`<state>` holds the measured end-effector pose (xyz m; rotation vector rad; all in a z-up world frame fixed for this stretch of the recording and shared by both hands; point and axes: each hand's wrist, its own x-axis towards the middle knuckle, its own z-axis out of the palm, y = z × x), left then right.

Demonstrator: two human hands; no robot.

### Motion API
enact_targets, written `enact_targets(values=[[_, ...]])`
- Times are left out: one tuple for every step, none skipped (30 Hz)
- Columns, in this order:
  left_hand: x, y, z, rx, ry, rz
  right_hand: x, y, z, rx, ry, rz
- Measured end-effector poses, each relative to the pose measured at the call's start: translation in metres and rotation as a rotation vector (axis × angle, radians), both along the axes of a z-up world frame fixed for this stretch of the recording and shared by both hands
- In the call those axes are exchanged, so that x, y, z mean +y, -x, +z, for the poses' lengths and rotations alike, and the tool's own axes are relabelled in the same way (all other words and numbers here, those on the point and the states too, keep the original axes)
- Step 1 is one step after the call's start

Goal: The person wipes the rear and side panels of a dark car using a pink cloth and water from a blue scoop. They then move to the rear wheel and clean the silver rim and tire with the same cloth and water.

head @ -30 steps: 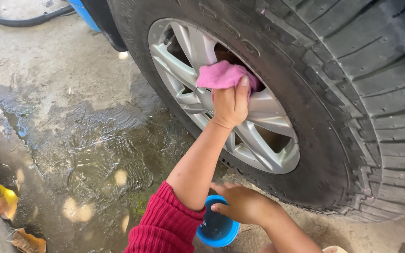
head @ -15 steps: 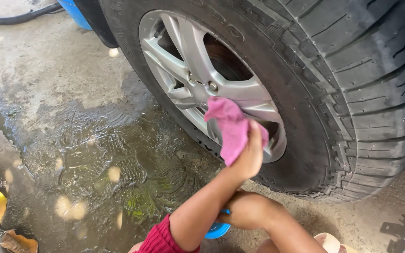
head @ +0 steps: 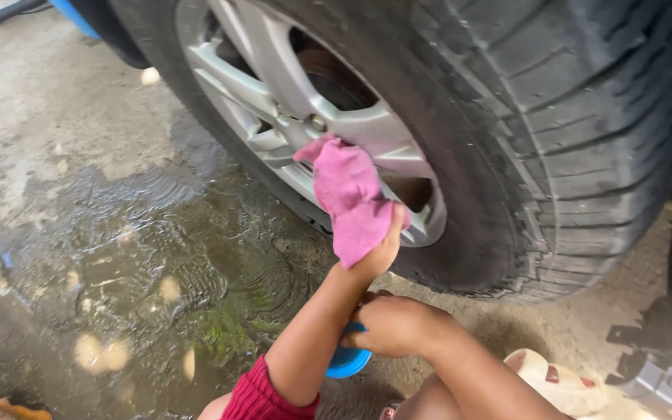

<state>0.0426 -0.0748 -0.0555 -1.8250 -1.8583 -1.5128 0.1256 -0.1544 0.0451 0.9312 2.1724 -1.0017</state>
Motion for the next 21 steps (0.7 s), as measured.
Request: enact_targets(values=[[0.001, -0.005, -0.004, 0.098, -0.035, 0.094, 0.000, -0.002, 0.002, -0.046, 0.005, -0.013], [0.002, -0.010, -0.007, 0.196, -0.072, 0.188, -0.001, -0.003, 0.003, -0.091, 0.010, -0.026], [0.005, -0.011, -0.010, 0.194, -0.067, 0.173, -0.001, -0.005, 0.004, -0.093, 0.016, -0.040], [0.008, -0.012, -0.014, 0.293, -0.104, 0.270, -0.001, -0.006, 0.005, -0.100, 0.019, -0.048], [0.011, -0.013, -0.016, 0.392, -0.142, 0.371, 0.000, -0.006, 0.006, -0.107, 0.020, -0.052], [0.013, -0.010, -0.018, 0.391, -0.140, 0.362, 0.000, -0.008, 0.004, -0.108, 0.025, -0.060], [0.017, -0.006, -0.020, 0.490, -0.183, 0.463, 0.001, -0.010, 0.003, -0.063, 0.017, -0.029], [0.021, -0.003, -0.021, 0.589, -0.228, 0.564, 0.002, -0.012, 0.001, -0.018, 0.008, 0.001], [0.023, -0.004, -0.023, 0.587, -0.230, 0.554, 0.001, -0.015, -0.001, -0.019, 0.009, -0.009], [0.025, -0.005, -0.026, 0.684, -0.276, 0.654, 0.001, -0.018, -0.004, -0.034, 0.007, -0.018], [0.027, -0.006, -0.029, 0.781, -0.320, 0.758, 0.000, -0.021, -0.006, -0.051, 0.006, -0.023], [0.018, -0.007, -0.022, 0.778, -0.320, 0.751, -0.001, -0.022, -0.001, -0.052, 0.008, -0.030], [0.010, -0.007, -0.014, 0.209, 0.025, 0.353, 0.000, -0.023, 0.005, -0.048, 0.022, -0.039], [0.002, -0.007, -0.006, -0.351, 0.353, -0.073, 0.000, -0.023, 0.011, -0.044, 0.036, -0.047], [0.000, -0.007, 0.001, -0.351, 0.353, -0.073, -0.001, -0.025, 0.006, -0.044, 0.036, -0.048], [-0.002, -0.006, 0.008, -0.044, 0.285, -0.048, -0.001, -0.027, 0.002, -0.008, 0.011, -0.036], [-0.004, -0.004, 0.014, 0.264, 0.213, -0.027, -0.002, -0.029, -0.003, 0.031, -0.014, -0.028], [-0.005, -0.007, 0.015, 0.267, 0.213, -0.031, -0.002, -0.030, -0.004, 0.033, -0.013, -0.032], [-0.007, -0.010, 0.016, 0.249, 0.217, -0.047, -0.002, -0.030, -0.005, 0.025, -0.021, -0.030], [-0.008, -0.012, 0.016, 0.232, 0.221, -0.064, -0.002, -0.030, -0.007, 0.018, -0.030, -0.027], [-0.007, -0.013, 0.017, 0.230, 0.227, -0.067, -0.002, -0.031, -0.008, 0.016, -0.023, -0.030]])
